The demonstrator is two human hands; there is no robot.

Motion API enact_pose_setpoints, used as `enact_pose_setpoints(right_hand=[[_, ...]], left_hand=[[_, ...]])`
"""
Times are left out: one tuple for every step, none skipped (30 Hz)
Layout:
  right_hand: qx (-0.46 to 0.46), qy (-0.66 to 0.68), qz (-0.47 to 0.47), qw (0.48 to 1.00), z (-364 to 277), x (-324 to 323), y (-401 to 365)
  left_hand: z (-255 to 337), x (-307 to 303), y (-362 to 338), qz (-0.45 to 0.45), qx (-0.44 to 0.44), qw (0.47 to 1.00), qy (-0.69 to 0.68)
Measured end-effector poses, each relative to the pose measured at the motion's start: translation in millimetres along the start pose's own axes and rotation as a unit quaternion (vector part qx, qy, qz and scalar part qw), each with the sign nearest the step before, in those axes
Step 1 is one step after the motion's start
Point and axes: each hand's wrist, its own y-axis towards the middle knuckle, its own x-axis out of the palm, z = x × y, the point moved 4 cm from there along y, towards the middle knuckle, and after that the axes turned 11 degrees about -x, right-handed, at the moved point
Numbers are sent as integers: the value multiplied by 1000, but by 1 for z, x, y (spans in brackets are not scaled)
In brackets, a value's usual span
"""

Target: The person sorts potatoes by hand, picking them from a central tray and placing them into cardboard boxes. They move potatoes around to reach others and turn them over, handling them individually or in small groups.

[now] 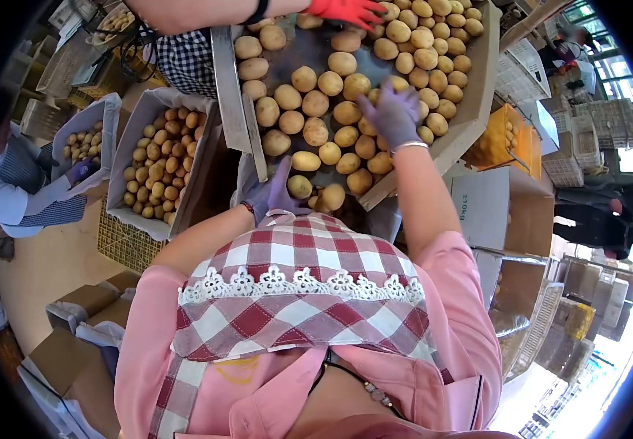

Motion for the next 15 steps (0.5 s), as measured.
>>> enact_pose_setpoints(right_hand=[[-78, 176, 83, 978, -27, 2, 4], [-148, 135, -8, 980, -71, -3, 1], [-242, 52, 43, 968, -103, 7, -10], [-284, 5, -14, 959, -129, 8, -32], [-311, -18, 22, 950, -145, 36, -51], [-334, -28, 84, 938, -151, 53, -66], [-382, 12, 133, 915, -145, 58, -83], [-417, -11, 85, 905, -138, 43, -100], [-436, 65, 106, 891, -127, 36, -114], [-454, 93, 91, 881, -114, 35, -122], [-470, 121, 76, 871, -102, 34, -126], [-432, 203, 85, 874, -89, 31, -117], [-391, 284, 93, 871, -81, 16, -104], [-375, 196, 223, 878, -73, -8, -96], [-325, 193, 225, 898, -65, -11, -80]], left_hand=[[0, 3, -5, 22, 24, 999, 18], [1, 2, -9, 34, 24, 999, 18], [1, 1, -13, 46, 23, 999, 17], [1, -3, -16, 47, 0, 999, -5], [1, -6, -19, 46, -22, 998, -27], [3, -11, -17, 24, -14, 999, -17], [1, -21, -8, 2, -6, 1000, -8], [-1, -31, 1, -21, 2, 1000, 0], [-3, -35, 4, -43, 10, 999, 6], [-4, -24, -4, 0, 21, 1000, -14], [-2, -17, -9, 17, 19, 1000, -10], [-1, -12, -13, 35, 18, 999, -4], [0, -11, -14, 52, 16, 999, 1], [-2, -13, -11, 48, 10, 999, -19], [-3, -18, -6, 45, 4, 998, -37]])
